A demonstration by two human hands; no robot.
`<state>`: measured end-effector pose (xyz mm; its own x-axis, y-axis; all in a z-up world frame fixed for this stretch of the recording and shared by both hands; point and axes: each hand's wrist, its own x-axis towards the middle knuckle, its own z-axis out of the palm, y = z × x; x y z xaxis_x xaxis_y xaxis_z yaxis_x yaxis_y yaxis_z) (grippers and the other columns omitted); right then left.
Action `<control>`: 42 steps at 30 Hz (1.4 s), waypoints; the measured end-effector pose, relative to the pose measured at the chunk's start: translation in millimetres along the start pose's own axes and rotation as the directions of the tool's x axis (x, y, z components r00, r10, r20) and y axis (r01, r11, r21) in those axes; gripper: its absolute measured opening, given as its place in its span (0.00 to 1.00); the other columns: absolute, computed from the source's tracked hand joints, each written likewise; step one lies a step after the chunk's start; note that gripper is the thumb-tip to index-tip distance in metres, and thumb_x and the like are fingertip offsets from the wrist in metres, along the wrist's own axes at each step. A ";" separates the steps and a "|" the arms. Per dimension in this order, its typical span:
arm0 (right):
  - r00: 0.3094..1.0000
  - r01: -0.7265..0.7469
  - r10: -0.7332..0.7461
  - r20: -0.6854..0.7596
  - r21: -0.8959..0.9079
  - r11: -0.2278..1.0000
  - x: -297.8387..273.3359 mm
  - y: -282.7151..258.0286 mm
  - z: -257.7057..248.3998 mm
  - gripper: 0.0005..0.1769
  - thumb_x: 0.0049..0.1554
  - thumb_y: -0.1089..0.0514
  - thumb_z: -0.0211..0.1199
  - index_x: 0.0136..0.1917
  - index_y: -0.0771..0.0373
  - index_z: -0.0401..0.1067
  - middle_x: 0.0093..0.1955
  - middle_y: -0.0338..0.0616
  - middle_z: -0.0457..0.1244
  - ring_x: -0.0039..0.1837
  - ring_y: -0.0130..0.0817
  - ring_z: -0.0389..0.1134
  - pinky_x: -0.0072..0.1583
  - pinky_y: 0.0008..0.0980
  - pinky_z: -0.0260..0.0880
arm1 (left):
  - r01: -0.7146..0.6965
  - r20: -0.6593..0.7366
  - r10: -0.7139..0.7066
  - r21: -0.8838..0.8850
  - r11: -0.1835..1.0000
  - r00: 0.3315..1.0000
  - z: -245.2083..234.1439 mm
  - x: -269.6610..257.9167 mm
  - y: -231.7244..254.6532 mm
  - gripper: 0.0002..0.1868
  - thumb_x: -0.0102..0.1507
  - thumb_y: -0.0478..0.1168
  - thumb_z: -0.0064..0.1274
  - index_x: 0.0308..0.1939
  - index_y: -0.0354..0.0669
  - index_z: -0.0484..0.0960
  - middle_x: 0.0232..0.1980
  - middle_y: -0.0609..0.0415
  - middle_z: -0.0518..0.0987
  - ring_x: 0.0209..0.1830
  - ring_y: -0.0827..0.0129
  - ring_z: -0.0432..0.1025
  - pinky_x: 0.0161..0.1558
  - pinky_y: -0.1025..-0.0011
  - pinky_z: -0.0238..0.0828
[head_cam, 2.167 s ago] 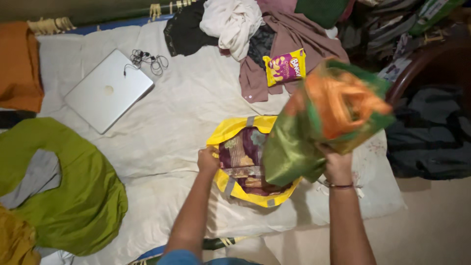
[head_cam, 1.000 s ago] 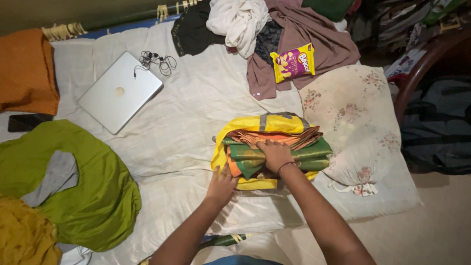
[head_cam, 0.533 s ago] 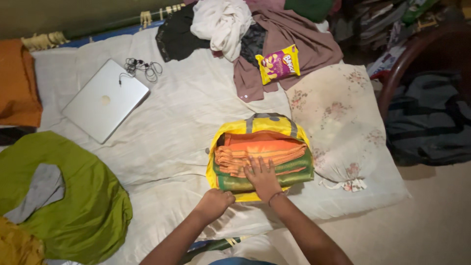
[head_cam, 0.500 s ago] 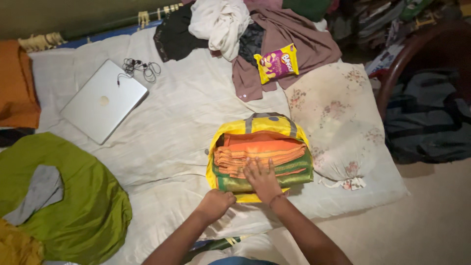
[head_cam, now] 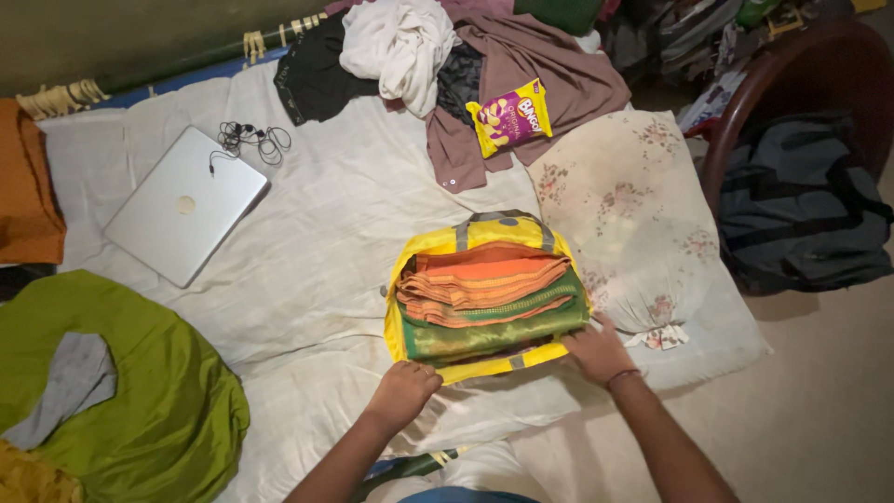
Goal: The person folds multiple pieces of clothing, including a green saree and several shirts, and packs them into a yellow bag on a bed.
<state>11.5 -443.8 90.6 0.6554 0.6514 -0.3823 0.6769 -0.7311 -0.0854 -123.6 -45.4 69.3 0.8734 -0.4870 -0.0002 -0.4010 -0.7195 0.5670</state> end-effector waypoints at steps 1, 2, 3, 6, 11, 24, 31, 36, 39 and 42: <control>1.000 0.009 -0.010 -0.007 -0.134 0.991 -0.1 4.6 -6.2 0.07 0.53 0.58 0.58 0.46 0.49 0.74 0.45 0.36 0.68 0.59 0.36 0.68 0.70 0.58 0.55 | 0.021 0.003 -0.021 -0.003 1.000 1.000 -3.3 4.0 3.3 0.04 0.59 0.39 0.51 0.35 0.48 0.81 0.37 0.55 0.78 0.42 0.60 0.75 0.47 0.61 0.69; 0.995 0.025 -0.037 -0.094 -0.130 0.991 1.2 5.2 -11.5 0.06 0.52 0.58 0.59 0.45 0.50 0.73 0.45 0.37 0.68 0.58 0.37 0.68 0.69 0.57 0.57 | 0.053 0.024 -0.052 -0.035 0.998 0.998 -7.0 8.7 7.4 0.05 0.61 0.41 0.51 0.35 0.48 0.81 0.37 0.54 0.78 0.42 0.58 0.75 0.46 0.60 0.69; 0.982 0.040 -0.063 -0.180 -0.127 0.991 1.5 4.2 -17.2 0.06 0.51 0.59 0.59 0.43 0.51 0.73 0.45 0.38 0.68 0.58 0.37 0.68 0.67 0.56 0.58 | 0.085 0.045 -0.083 -0.065 0.994 0.996 -9.7 14.9 11.4 0.08 0.63 0.44 0.51 0.34 0.47 0.81 0.37 0.54 0.78 0.41 0.57 0.74 0.45 0.58 0.68; 0.958 0.130 -0.136 -0.252 -0.039 0.991 -0.9 -1.9 -30.9 0.05 0.48 0.59 0.60 0.41 0.53 0.72 0.44 0.40 0.67 0.56 0.41 0.67 0.64 0.52 0.60 | 0.057 0.015 -0.056 -0.084 0.995 0.998 -4.6 41.8 23.5 0.11 0.64 0.48 0.52 0.36 0.47 0.82 0.38 0.53 0.79 0.43 0.56 0.74 0.47 0.56 0.67; 0.971 0.142 -0.125 -0.202 0.070 0.987 -9.2 0.5 -27.7 0.08 0.45 0.61 0.58 0.41 0.56 0.71 0.43 0.44 0.65 0.55 0.46 0.66 0.64 0.49 0.62 | 0.088 0.174 -0.098 0.067 0.994 0.980 27.6 88.0 62.7 0.26 0.68 0.47 0.47 0.69 0.42 0.70 0.58 0.46 0.78 0.56 0.51 0.72 0.58 0.50 0.64; 0.978 -0.181 0.193 -0.074 0.140 0.973 42.0 -40.5 -40.9 0.25 0.56 0.53 0.58 0.66 0.62 0.67 0.53 0.50 0.65 0.58 0.50 0.65 0.59 0.48 0.64 | 0.316 0.236 -0.348 0.162 0.935 0.907 -26.4 138.1 27.5 0.14 0.61 0.40 0.50 0.50 0.45 0.79 0.59 0.48 0.76 0.62 0.53 0.70 0.59 0.53 0.67; 0.817 -0.151 0.250 -0.519 0.225 0.963 132.6 -26.3 -80.1 0.45 0.49 0.52 0.71 0.76 0.61 0.59 0.72 0.54 0.56 0.73 0.55 0.56 0.70 0.53 0.56 | 0.599 -0.493 -0.518 0.006 0.801 0.698 -56.2 127.3 -56.4 0.14 0.53 0.36 0.56 0.43 0.41 0.81 0.55 0.44 0.75 0.58 0.46 0.69 0.53 0.49 0.69; 0.950 -0.066 0.061 -0.306 -0.004 0.998 223.9 -7.9 -128.2 0.69 0.31 0.40 0.82 0.78 0.54 0.50 0.79 0.51 0.50 0.79 0.53 0.49 0.74 0.60 0.43 | 0.672 -0.229 -0.648 0.037 0.739 0.726 -46.2 123.8 -108.3 0.12 0.56 0.34 0.55 0.45 0.44 0.82 0.64 0.43 0.71 0.59 0.43 0.69 0.50 0.52 0.74; 0.994 -0.008 0.011 -0.112 0.028 1.000 267.0 -12.3 -143.7 0.79 0.25 0.36 0.84 0.80 0.51 0.43 0.80 0.49 0.49 0.79 0.45 0.50 0.74 0.66 0.34 | 0.797 -0.024 -0.798 -0.036 0.602 0.602 -42.0 129.3 -124.4 0.15 0.59 0.34 0.52 0.50 0.48 0.83 0.64 0.48 0.71 0.56 0.45 0.70 0.51 0.52 0.75; 0.977 -0.078 0.064 0.202 0.064 0.995 295.1 -17.3 -145.6 0.77 0.29 0.32 0.82 0.82 0.49 0.44 0.75 0.42 0.58 0.76 0.40 0.58 0.78 0.67 0.34 | 0.824 0.042 -0.823 0.000 0.567 0.566 -46.7 130.9 -134.0 0.12 0.65 0.41 0.51 0.50 0.50 0.85 0.60 0.50 0.73 0.56 0.46 0.70 0.54 0.53 0.75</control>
<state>241.9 -209.4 113.2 0.6159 0.5490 -0.5650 0.6007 -0.7913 -0.1140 57.4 10.4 31.8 0.8131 0.2957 -0.5014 0.4924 -0.8089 0.3215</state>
